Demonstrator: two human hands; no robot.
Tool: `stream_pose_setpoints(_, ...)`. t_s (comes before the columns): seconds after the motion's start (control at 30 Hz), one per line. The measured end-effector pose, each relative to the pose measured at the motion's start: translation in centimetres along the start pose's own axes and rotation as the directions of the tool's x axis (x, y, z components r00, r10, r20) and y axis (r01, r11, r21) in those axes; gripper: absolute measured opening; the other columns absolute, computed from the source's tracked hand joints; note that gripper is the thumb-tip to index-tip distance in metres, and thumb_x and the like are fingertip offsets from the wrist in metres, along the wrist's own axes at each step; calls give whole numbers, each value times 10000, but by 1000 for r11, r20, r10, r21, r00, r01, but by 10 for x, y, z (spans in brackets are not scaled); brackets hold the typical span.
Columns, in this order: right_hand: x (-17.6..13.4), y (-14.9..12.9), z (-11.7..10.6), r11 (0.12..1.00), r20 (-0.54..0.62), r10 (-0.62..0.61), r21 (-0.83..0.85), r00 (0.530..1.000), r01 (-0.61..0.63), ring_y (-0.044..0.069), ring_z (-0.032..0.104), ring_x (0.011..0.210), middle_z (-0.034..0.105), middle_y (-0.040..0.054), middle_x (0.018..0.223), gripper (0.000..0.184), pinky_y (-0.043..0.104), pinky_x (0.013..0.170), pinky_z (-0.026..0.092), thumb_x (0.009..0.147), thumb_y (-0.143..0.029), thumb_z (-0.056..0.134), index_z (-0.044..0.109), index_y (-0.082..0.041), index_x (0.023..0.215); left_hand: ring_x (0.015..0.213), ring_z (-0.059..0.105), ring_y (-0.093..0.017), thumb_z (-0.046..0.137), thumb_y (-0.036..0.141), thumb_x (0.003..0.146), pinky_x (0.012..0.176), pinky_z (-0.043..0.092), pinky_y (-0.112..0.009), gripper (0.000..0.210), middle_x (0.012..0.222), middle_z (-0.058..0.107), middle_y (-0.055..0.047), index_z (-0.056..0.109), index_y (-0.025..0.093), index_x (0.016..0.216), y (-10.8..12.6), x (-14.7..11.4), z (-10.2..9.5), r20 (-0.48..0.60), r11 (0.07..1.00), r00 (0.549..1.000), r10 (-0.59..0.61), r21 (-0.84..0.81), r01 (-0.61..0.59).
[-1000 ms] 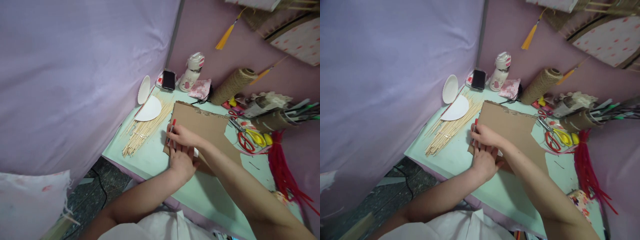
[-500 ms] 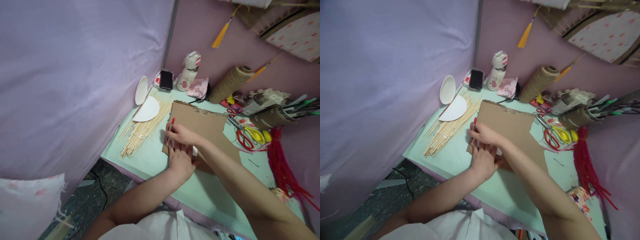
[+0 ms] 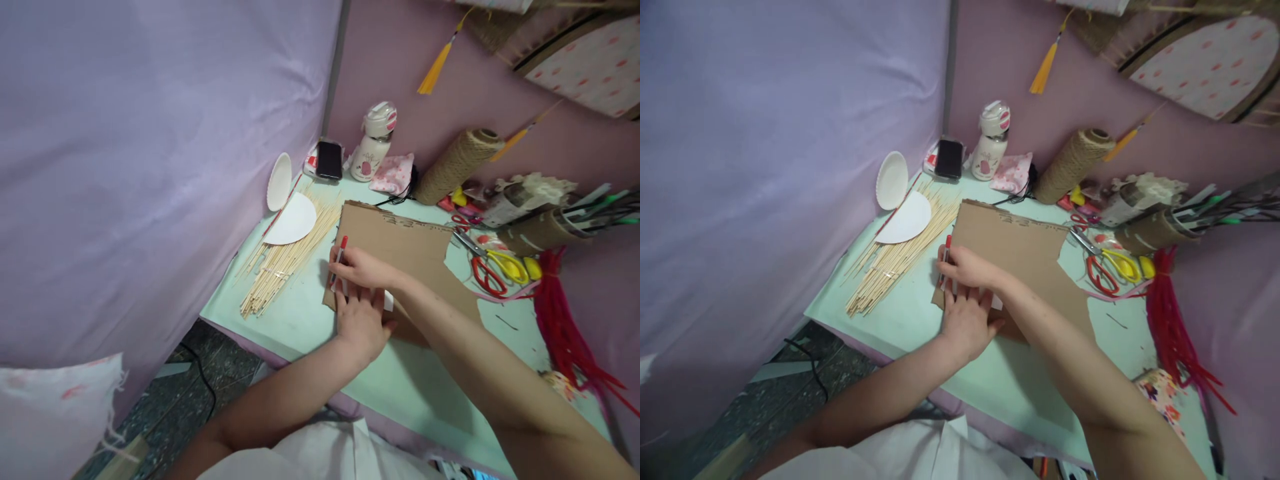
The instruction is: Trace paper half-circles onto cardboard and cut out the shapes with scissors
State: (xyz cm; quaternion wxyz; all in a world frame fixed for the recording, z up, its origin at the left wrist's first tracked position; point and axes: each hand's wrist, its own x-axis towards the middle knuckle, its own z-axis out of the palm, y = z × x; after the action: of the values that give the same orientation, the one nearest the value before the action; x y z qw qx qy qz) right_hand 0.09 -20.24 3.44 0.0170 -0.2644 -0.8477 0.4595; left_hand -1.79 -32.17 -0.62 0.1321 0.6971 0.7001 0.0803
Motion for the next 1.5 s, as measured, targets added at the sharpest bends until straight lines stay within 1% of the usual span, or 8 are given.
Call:
stream_pose_setpoints(0.2, -2, 4, -3, 1000, -10, -17, 25, 1000, 17, 126, 499, 588, 608, -7, 661, 162, 250, 579, 382, 877, -311, 460, 508, -190, 782, 1370, 216, -388, 419, 619, 817, 1107, 84, -595, 705, 1434, 400, -144, 399, 223, 1399, -1, 0, 7, -32, 1000, 999, 2, 25, -1)
stream_pose_setpoints(0.37, -1, 8, -5, 999, -59, -39, 25, 997, 40, 118, 470, 580, 576, -12, 661, 167, 245, 571, 380, 876, -314, 464, 499, -189, 772, 1376, 207, -388, 398, 617, 827, 1114, 61, -587, 721, 1454, 378, -141, 359, 212, 1423, -1, 0, 7, -37, 999, 999, 11, 37, -9)
stream_pose_setpoints(0.57, -2, 16, -7, 994, -79, -54, 91, 995, 61, 115, 471, 596, 555, -13, 674, 202, 236, 577, 396, 879, -356, 458, 487, -192, 766, 1394, 143, -400, 409, 622, 821, 1116, 33, -591, 728, 1491, 323, -139, 357, 218, 1425, -1, 1, 9, -65, 999, 998, 15, 36, -13)
stream_pose_setpoints(0.87, -5, 25, -11, 994, -131, -26, 104, 991, 39, 114, 462, 571, 535, -24, 661, 199, 243, 563, 391, 875, -371, 462, 487, -191, 796, 1383, 197, -387, 409, 614, 829, 1113, 69, -591, 721, 1493, 325, -135, 335, 228, 1434, 0, 0, 6, -49, 999, 999, 16, 41, -14)
stream_pose_setpoints(1.03, -8, 28, -14, 992, -158, -29, 119, 987, 49, 111, 470, 584, 528, -25, 644, 208, 240, 579, 387, 878, -367, 471, 499, -182, 785, 1392, 166, -385, 410, 618, 825, 1116, 77, -578, 729, 1493, 317, -140, 328, 227, 1436, 0, 1, 6, -83, 998, 996, 15, 60, -10)
stream_pose_setpoints(1.2, -10, 35, -17, 989, -197, -12, 141, 980, 40, 105, 452, 557, 497, -35, 622, 217, 233, 550, 369, 873, -377, 479, 503, -180, 785, 1400, 138, -384, 409, 620, 825, 1110, 78, -588, 715, 1499, 302, -140, 353, 231, 1422, 0, 1, 5, -75, 998, 997, 19, 61, -15)
stream_pose_setpoints(1.37, -15, 41, -20, 980, -219, 13, 198, 976, 31, 107, 482, 573, 557, -17, 668, 221, 236, 564, 383, 871, -392, 483, 489, -183, 800, 1408, 104, -378, 405, 609, 830, 1105, 77, -592, 695, 1486, 321, -138, 373, 229, 1411, 0, 1, 5, -71, 997, 997, 25, 70, -20)
stream_pose_setpoints(1.5, -19, 44, -21, 972, -248, 40, 235, 968, 20, 105, 482, 566, 574, -13, 668, 233, 240, 577, 394, 864, -408, 492, 482, -184, 800, 1414, 78, -371, 403, 606, 831, 1106, 70, -590, 690, 1504, 289, -135, 372, 234, 1411, 0, 1, 5, -76, 997, 997, 28, 78, -22)
